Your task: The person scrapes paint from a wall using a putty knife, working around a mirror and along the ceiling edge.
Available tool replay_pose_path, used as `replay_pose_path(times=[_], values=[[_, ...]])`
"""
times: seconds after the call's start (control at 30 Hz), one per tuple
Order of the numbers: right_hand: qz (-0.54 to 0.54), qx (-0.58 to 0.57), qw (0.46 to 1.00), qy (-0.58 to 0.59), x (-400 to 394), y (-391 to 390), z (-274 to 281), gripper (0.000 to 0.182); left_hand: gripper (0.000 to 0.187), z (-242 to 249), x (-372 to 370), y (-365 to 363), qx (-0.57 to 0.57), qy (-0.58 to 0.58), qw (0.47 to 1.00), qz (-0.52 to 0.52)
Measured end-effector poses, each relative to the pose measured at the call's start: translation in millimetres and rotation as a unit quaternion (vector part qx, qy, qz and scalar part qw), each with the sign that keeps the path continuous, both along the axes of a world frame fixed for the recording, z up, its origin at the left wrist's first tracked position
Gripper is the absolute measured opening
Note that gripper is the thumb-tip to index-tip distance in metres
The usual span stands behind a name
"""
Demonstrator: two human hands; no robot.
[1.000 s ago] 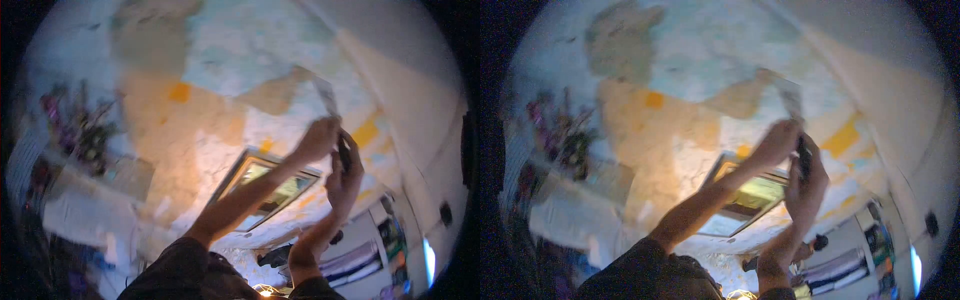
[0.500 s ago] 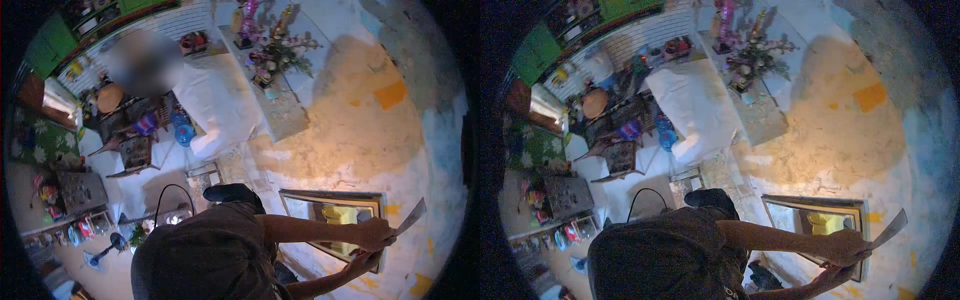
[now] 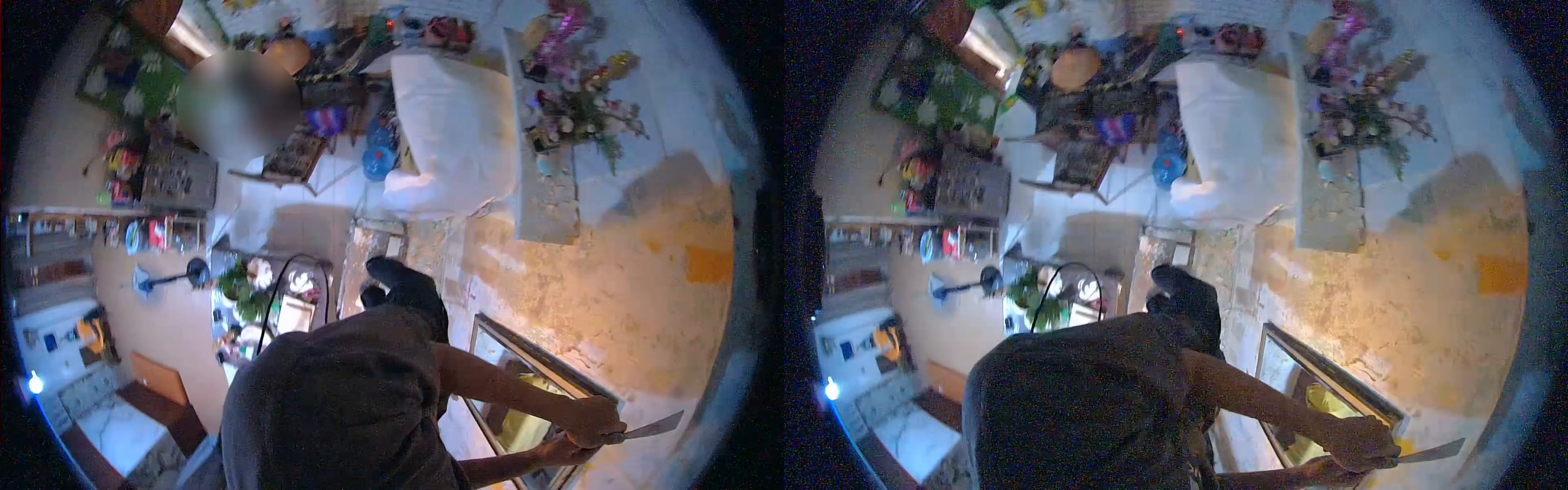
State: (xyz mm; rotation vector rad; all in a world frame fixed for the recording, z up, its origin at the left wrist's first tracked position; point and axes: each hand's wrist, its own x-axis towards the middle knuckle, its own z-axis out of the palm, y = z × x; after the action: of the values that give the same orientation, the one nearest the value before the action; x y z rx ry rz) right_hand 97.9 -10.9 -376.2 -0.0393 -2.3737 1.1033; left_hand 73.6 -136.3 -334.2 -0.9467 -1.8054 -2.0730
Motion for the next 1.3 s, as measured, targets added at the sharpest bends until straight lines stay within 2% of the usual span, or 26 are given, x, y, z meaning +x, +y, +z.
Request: replay_pose_path(times=[0.27,0.37,0.43,0.53,0.63,0.77,0.9,0.93,0.97,1.0,1.07,1.1,1.13,1.17,1.2,1.23,1.27,1.3], values=[[0.109,0.063,0.992,0.001,-27,-14,-14,0.053,0.025,-7,-12,-24,0.067,-0.033,0.991,0.108],[0.133,0.072,0.988,0.018,-30,-24,-20,0.054,0.025,-12,-18,-35,0.038,-0.051,0.993,0.104],[0.140,0.076,0.987,0.036,-32,-28,-22,0.054,0.017,-12,-17,-43,0.055,-0.055,0.991,0.107],[0.138,0.080,0.985,0.070,-34,-31,-23,0.055,0.020,-15,-23,-37,0.054,-0.019,0.989,0.138],[0.133,0.085,0.982,0.103,-36,-33,-22,0.055,0.025,-4,-28,-28,0.024,-0.055,0.993,0.104],[0.121,0.106,0.975,0.153,-40,-24,-8,0.056,0.022,13,-28,-16,0.050,-0.032,0.994,0.089],[0.022,0.137,0.963,0.231,-6,6,16,0.057,0.018,22,-26,-8,0.018,-0.030,0.999,0.028],[-0.105,-0.214,0.971,0.033,-5,38,37,0.063,0.020,24,-25,-7,-0.004,-0.034,0.999,0.021],[-0.102,-0.052,0.983,0.143,10,16,32,0.060,0.016,26,-24,-4,0.018,-0.020,0.999,0.030],[-0.101,0.118,0.959,0.237,17,-14,21,0.056,0.014,27,-23,-2,0.041,-0.006,0.998,0.037],[-0.169,0.284,0.920,0.209,33,-3,12,0.050,0.012,26,-30,7,-0.071,0.017,0.997,-0.016],[0.003,-0.099,0.995,0.020,54,8,45,0.041,0.012,27,-31,3,-0.088,0.057,0.994,-0.039],[-0.281,0.192,0.940,0.034,47,135,-53,0.035,0.012,34,-27,-15,-0.070,0.024,0.992,-0.098],[-0.349,0.210,0.911,0.066,52,65,-37,0.035,0.015,29,-21,-1,-0.073,-0.013,0.996,-0.051],[-0.265,-0.056,0.939,0.211,40,-15,-16,0.056,0.022,42,-25,-24,-0.122,0.037,0.988,-0.089],[-0.122,-0.167,0.940,0.272,39,-21,-5,0.055,0.026,32,-30,-11,-0.088,0.058,0.985,-0.135],[-0.098,-0.122,0.961,0.229,39,-38,24,0.049,0.029,36,-29,-10,-0.055,0.083,0.988,-0.120],[-0.138,-0.093,0.961,0.220,40,-45,36,0.045,0.027,43,-30,-13,-0.056,0.062,0.984,-0.155]])
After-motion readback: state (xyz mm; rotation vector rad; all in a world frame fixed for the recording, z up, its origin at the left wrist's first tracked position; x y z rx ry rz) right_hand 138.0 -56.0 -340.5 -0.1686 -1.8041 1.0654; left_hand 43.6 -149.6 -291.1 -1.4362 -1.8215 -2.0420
